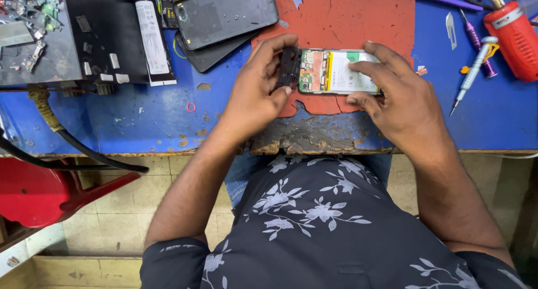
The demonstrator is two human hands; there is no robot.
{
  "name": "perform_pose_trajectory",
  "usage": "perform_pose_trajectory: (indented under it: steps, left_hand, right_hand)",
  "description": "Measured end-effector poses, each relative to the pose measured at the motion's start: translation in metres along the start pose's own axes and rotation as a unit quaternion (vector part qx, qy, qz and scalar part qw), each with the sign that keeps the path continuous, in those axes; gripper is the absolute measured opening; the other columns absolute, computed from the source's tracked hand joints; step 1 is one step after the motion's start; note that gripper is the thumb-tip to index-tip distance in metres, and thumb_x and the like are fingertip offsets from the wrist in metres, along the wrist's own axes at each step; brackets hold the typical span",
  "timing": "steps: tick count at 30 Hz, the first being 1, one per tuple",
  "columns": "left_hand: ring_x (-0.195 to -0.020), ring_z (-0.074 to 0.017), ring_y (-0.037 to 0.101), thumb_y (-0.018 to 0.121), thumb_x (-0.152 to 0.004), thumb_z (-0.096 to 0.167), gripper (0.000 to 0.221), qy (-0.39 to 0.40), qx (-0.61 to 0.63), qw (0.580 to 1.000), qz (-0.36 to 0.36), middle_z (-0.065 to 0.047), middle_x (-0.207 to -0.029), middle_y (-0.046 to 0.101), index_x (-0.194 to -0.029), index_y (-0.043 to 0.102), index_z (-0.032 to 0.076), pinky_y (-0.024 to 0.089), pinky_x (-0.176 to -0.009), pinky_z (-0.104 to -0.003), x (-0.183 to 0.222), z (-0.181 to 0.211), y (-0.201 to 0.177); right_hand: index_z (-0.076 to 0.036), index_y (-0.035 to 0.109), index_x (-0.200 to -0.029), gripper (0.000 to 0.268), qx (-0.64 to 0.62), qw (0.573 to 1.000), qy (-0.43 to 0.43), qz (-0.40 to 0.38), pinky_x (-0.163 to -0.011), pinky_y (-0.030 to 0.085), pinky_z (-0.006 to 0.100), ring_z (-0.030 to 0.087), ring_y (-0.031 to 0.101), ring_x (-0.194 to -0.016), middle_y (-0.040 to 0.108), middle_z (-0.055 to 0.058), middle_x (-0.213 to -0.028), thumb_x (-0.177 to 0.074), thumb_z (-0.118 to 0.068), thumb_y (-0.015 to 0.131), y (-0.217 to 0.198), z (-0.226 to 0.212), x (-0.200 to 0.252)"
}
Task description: The person unscrews screws from a smartphone, removes the battery, and then uses a screwdriver to work on the phone's internal components. The task involves careful handling of small parts and tools.
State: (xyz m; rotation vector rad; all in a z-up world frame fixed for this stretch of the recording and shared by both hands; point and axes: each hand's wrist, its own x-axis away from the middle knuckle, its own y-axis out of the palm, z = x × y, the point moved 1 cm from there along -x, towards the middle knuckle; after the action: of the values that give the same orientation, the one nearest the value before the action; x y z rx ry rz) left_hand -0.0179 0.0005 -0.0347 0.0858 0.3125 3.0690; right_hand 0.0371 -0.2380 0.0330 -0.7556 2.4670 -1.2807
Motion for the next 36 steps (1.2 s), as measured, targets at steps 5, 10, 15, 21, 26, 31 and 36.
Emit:
perform_pose_trajectory:
  steps: [5,10,15,21,26,31,36]
  left_hand:
    - [-0.11,-0.0194,0.066,0.061,-0.086,-0.014,0.064,0.009,-0.193,0.979,0.066,-0.013,-0.137,0.058,-0.147,0.05,0.002,0.055,-0.094,-0.029,0.003,0.014,0.006]
    - [-0.098,-0.0188,0.069,0.07,-0.087,-0.007,0.055,0.079,-0.289,0.947,0.116,-0.016,-0.124,0.067,-0.14,0.057,0.001,0.056,-0.088,-0.029,-0.003,0.019,0.012]
    - [-0.088,-0.015,0.069,0.07,-0.086,-0.008,0.047,0.072,-0.282,0.944,0.156,-0.013,-0.116,0.072,-0.131,0.063,0.0,0.058,-0.082,-0.028,-0.008,0.013,0.015]
    - [-0.078,-0.0054,0.065,0.068,-0.087,-0.01,0.048,-0.033,-0.208,0.965,0.158,-0.009,-0.101,0.072,-0.134,0.063,0.0,0.058,-0.068,-0.022,-0.008,0.01,0.011]
    - [-0.093,-0.013,0.071,0.071,-0.085,-0.011,0.049,0.058,-0.285,0.943,0.163,-0.01,-0.111,0.072,-0.132,0.064,0.0,0.059,-0.081,-0.026,-0.006,0.017,0.009]
    - [-0.088,-0.0224,0.07,0.074,-0.085,-0.008,0.049,0.053,-0.358,0.91,0.203,-0.012,-0.108,0.071,-0.133,0.066,0.004,0.058,-0.081,-0.032,0.004,0.036,-0.006]
    - [-0.106,-0.0328,0.065,0.069,-0.092,-0.012,0.047,0.258,-0.47,0.816,0.216,-0.016,-0.122,0.063,-0.135,0.058,0.003,0.056,-0.093,-0.038,0.012,0.062,-0.034]
  right_hand:
    - [-0.008,0.069,-0.129,0.046,-0.009,1.0,-0.001,0.004,-0.078,0.062,0.034,0.031,0.071,-0.112,0.057,0.016,-0.15,-0.086,-0.017,0.083,0.0,-0.001,0.001]
    - [-0.007,0.069,-0.129,0.046,-0.013,1.0,-0.004,0.01,-0.079,0.063,0.034,0.031,0.071,-0.112,0.057,0.016,-0.15,-0.087,-0.016,0.083,0.001,0.0,0.002]
    - [-0.008,0.069,-0.129,0.046,-0.005,1.0,-0.004,0.01,-0.078,0.063,0.034,0.03,0.072,-0.108,0.057,0.016,-0.15,-0.086,-0.016,0.083,0.001,0.002,0.002]
    - [-0.008,0.069,-0.129,0.045,-0.009,1.0,-0.008,0.005,-0.078,0.063,0.033,0.028,0.073,-0.107,0.057,0.015,-0.15,-0.087,-0.015,0.083,0.001,0.006,0.001]
    - [-0.009,0.069,-0.129,0.045,-0.018,1.0,0.0,0.002,-0.077,0.062,0.033,0.027,0.073,-0.104,0.057,0.015,-0.149,-0.086,-0.017,0.083,0.001,0.007,0.002]
    - [-0.009,0.07,-0.128,0.046,-0.019,1.0,0.002,0.001,-0.076,0.062,0.033,0.028,0.073,-0.104,0.057,0.015,-0.149,-0.086,-0.016,0.084,0.001,0.008,0.001]
    - [-0.009,0.07,-0.129,0.046,-0.029,0.999,-0.015,0.011,-0.077,0.063,0.033,0.029,0.071,-0.113,0.057,0.015,-0.151,-0.086,-0.015,0.085,0.003,0.008,0.002]
